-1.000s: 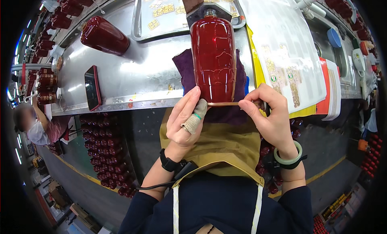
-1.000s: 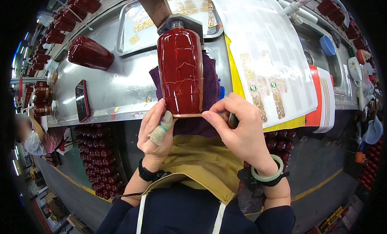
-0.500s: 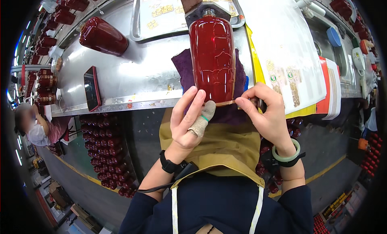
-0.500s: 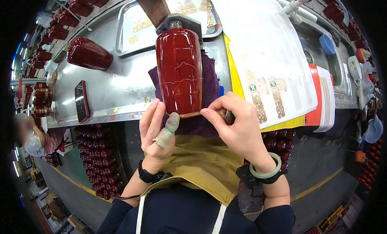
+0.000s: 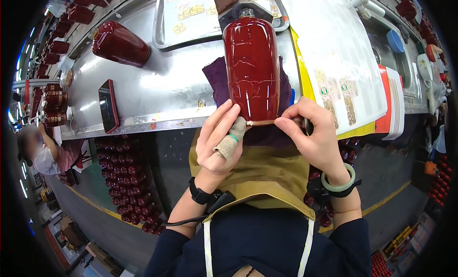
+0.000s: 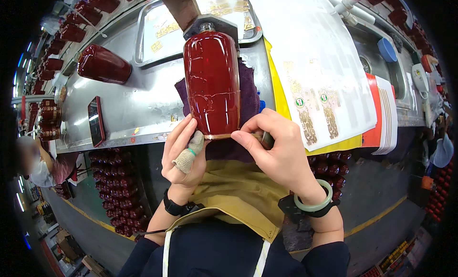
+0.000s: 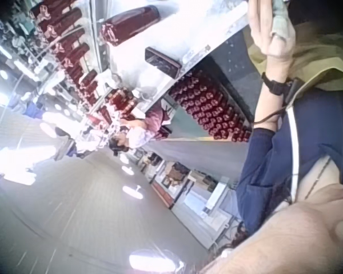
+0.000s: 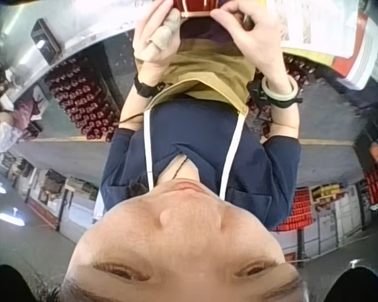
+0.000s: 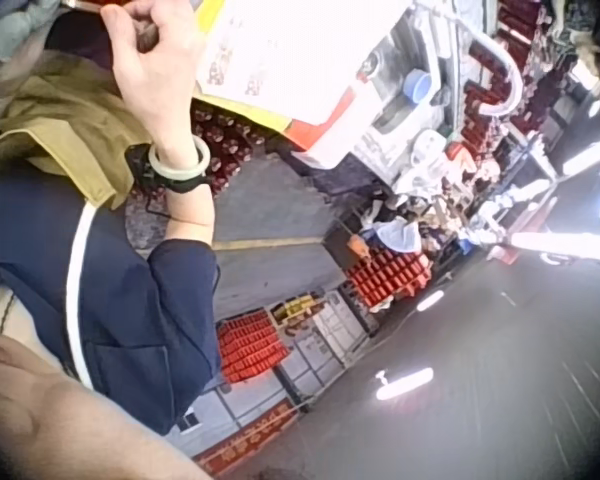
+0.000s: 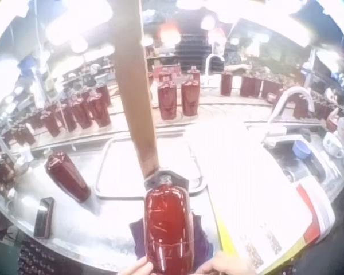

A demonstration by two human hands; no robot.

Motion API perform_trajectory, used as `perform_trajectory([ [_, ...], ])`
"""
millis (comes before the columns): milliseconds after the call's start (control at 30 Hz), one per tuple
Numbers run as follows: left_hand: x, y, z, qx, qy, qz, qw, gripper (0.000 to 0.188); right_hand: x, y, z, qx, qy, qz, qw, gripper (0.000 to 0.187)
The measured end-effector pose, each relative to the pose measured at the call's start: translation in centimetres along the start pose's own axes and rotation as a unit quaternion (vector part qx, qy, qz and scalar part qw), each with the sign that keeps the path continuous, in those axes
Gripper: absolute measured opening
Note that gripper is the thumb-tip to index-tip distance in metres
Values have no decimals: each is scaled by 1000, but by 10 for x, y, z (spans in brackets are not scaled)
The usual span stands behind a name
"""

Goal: Applying gold decorative labels to red liquor bottles on an assembly line.

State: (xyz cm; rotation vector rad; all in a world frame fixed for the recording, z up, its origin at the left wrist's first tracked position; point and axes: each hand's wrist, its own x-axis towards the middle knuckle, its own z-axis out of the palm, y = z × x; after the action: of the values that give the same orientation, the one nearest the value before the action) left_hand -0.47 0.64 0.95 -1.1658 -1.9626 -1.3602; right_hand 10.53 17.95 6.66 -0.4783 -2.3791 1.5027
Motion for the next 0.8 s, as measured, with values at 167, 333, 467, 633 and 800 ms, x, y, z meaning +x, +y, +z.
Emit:
perform_trajectory([
  [167, -1, 0, -8, 30, -58, 42, 997, 30, -3, 1, -4, 1, 12, 7, 1000, 16],
  [333, -6, 2, -9, 51, -88, 44, 994, 21, -3, 0, -4, -2, 4, 25, 1000, 16],
  [467, -2, 10, -5, 76, -70, 56, 993, 23, -2, 1, -3, -6, 7, 15, 1000, 16],
  [633, 10, 2, 2, -6, -52, 66, 996, 13, -1, 1, -1, 0, 7, 19, 1000, 16],
  [800, -2, 2, 3, -17, 12, -46, 999, 16, -1, -2, -1, 4, 4, 3, 1000, 16],
])
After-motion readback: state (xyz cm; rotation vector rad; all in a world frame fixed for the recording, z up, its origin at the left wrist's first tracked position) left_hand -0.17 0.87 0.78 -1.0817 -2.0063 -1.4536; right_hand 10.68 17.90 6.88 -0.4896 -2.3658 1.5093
